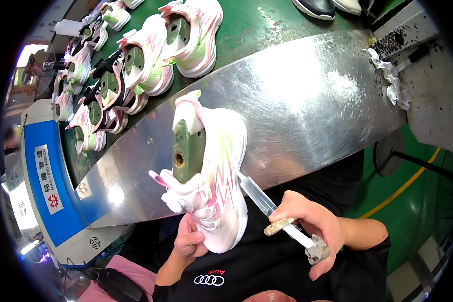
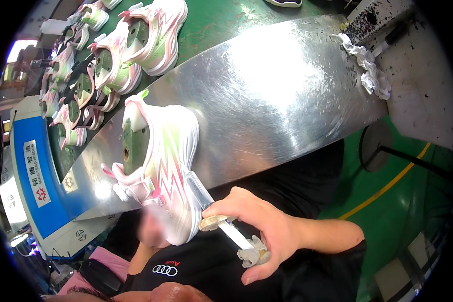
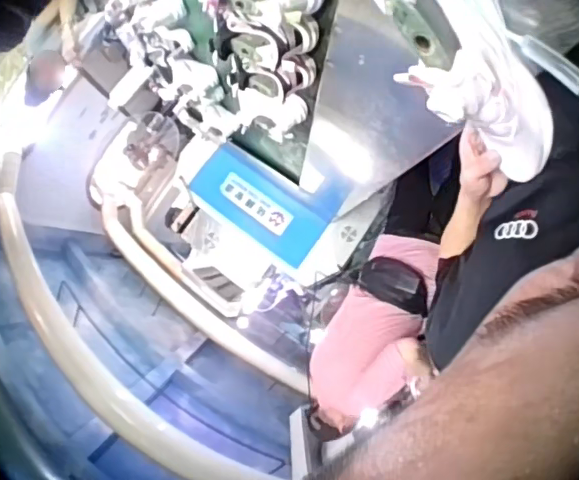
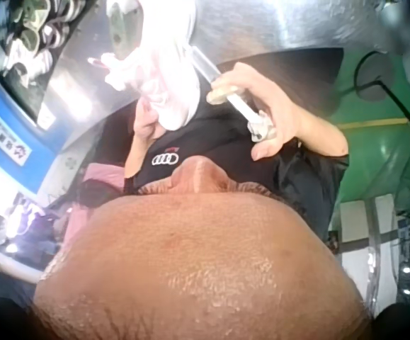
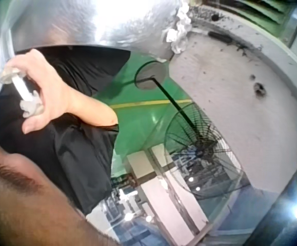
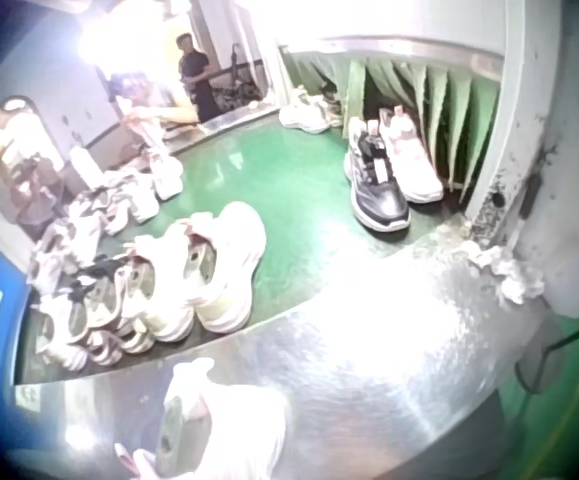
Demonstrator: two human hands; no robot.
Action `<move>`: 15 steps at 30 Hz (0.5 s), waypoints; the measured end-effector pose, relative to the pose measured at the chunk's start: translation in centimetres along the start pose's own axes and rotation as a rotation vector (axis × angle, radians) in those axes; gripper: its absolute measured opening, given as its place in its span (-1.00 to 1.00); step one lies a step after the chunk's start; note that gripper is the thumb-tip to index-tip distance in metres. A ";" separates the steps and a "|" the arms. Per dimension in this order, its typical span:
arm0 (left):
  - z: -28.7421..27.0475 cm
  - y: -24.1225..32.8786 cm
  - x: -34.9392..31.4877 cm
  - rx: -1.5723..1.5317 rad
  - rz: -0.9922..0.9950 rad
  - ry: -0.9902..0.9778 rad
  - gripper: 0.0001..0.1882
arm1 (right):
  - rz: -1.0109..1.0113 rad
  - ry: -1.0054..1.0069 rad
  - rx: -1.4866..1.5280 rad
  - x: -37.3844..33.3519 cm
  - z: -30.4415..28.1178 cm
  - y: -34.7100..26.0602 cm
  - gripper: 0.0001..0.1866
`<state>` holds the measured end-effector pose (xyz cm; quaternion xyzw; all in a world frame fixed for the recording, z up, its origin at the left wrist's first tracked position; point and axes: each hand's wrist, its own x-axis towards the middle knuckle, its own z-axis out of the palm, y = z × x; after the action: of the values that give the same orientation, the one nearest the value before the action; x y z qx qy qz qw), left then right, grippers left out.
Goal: The person picks up shoes from a conveyor belt one by one, applies adhesive along the soles using a syringe, and places them back onto the conveyor belt.
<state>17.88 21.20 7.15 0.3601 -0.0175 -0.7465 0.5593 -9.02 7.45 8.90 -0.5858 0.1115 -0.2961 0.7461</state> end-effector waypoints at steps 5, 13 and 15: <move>1.6 -0.3 1.3 0.017 -0.063 -0.058 -0.11 | 0.108 0.047 0.114 -0.4 1.1 -2.3 -0.12; 4.7 -1.0 4.4 -0.076 -0.316 -0.288 -0.38 | 0.098 -0.100 -0.191 -1.6 0.2 -7.9 0.05; 5.2 -1.7 5.7 0.073 -0.289 -0.336 -0.42 | 0.125 -0.055 -0.184 -2.8 0.5 -8.7 0.03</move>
<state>12.94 15.06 7.31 0.2496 -0.0856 -0.8671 0.4225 -13.72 8.20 16.76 -0.6515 0.1538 -0.2212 0.7092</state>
